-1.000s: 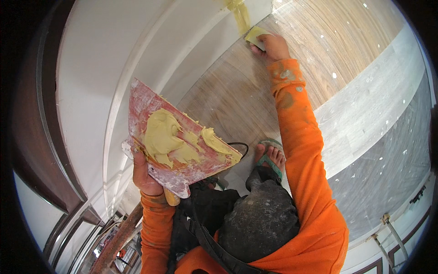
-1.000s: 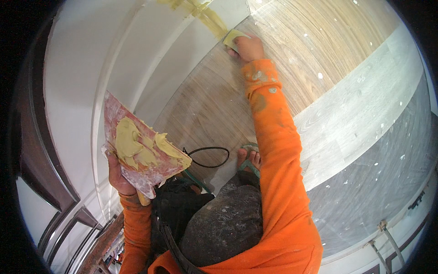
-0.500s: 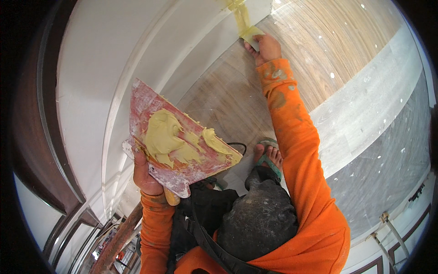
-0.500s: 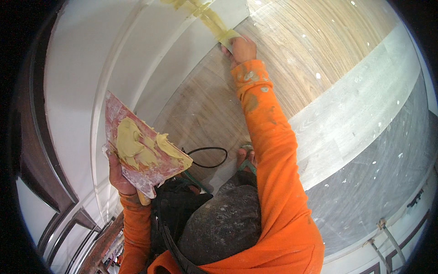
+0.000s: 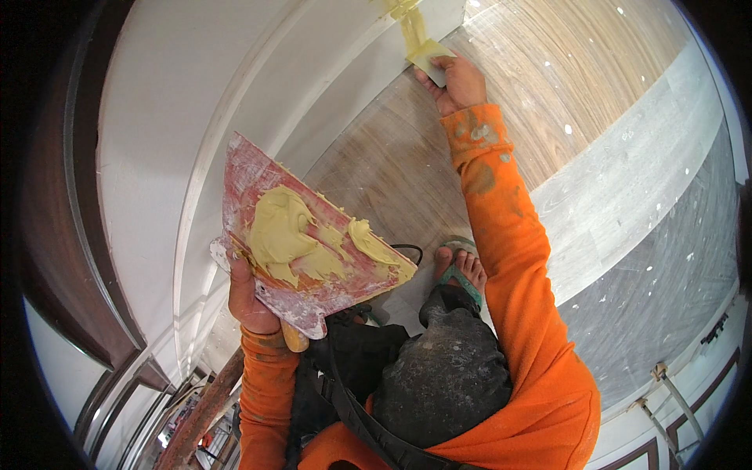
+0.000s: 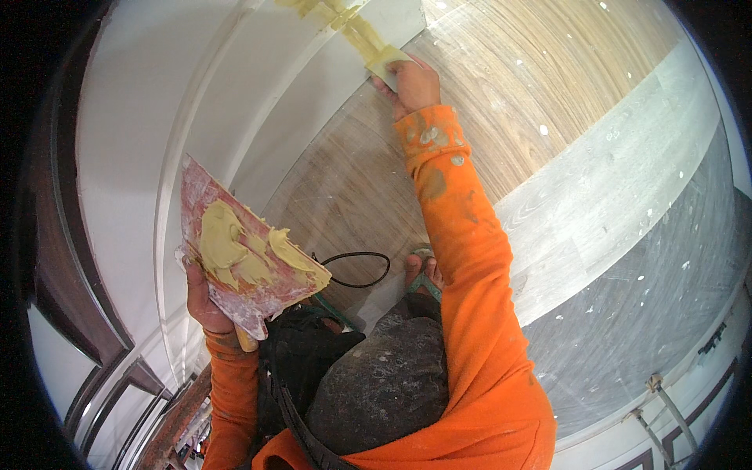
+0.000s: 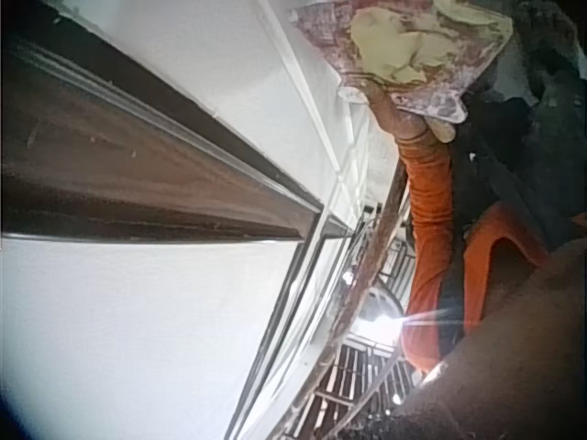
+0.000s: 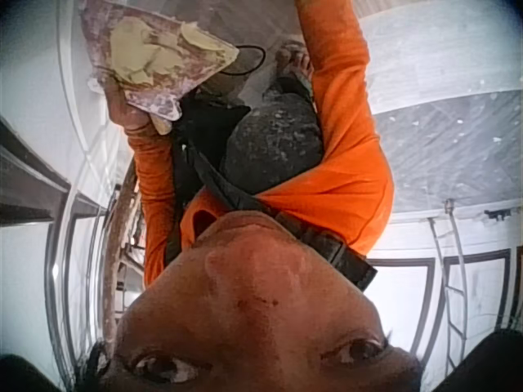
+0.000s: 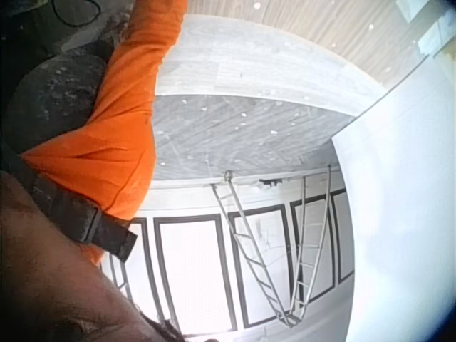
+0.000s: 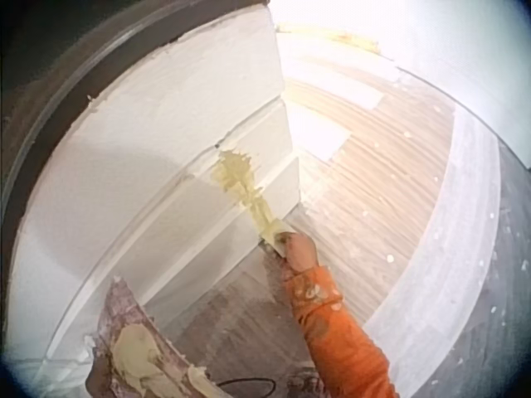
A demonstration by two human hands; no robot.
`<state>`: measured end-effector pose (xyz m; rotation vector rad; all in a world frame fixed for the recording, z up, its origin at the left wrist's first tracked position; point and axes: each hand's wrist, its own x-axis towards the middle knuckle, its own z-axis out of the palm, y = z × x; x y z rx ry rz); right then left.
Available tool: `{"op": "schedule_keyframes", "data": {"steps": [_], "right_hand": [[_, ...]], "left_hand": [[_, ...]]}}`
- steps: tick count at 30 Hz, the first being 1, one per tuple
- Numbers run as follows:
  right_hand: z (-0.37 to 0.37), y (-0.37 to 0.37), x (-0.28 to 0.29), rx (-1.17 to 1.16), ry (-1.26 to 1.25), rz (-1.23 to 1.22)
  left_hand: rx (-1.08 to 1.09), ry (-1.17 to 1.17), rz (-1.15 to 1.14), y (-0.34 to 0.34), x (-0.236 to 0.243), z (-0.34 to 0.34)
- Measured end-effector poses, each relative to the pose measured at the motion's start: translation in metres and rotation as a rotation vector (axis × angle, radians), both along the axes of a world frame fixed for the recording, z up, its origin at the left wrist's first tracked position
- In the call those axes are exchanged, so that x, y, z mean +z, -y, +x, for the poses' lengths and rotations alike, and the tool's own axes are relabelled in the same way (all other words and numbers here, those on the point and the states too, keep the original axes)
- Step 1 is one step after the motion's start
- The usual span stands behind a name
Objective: The person applies filler material to the joints of white wall trim using a small scraper and a hawk to achieve a smooth finish.
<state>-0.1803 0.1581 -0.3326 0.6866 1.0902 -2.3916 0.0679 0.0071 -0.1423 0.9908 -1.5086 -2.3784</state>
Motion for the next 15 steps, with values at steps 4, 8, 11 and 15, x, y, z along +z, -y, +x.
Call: {"op": "schedule_keyframes", "data": {"steps": [4,8,11,15], "right_hand": [[0.000,-0.001,0.012,0.006,0.003,-0.011],[0.000,-0.004,0.023,0.018,-0.038,-0.075],[0.000,-0.006,0.034,0.038,-0.057,-0.073],[0.000,-0.006,0.044,0.035,-0.088,-0.093]], "left_hand": [[-0.032,-0.120,0.115,-0.001,0.000,0.000],[-0.024,-0.033,-0.001,-0.003,0.003,0.000],[-0.024,-0.004,-0.043,-0.004,0.005,0.000],[-0.046,-0.106,0.060,-0.005,0.005,0.000]]}}
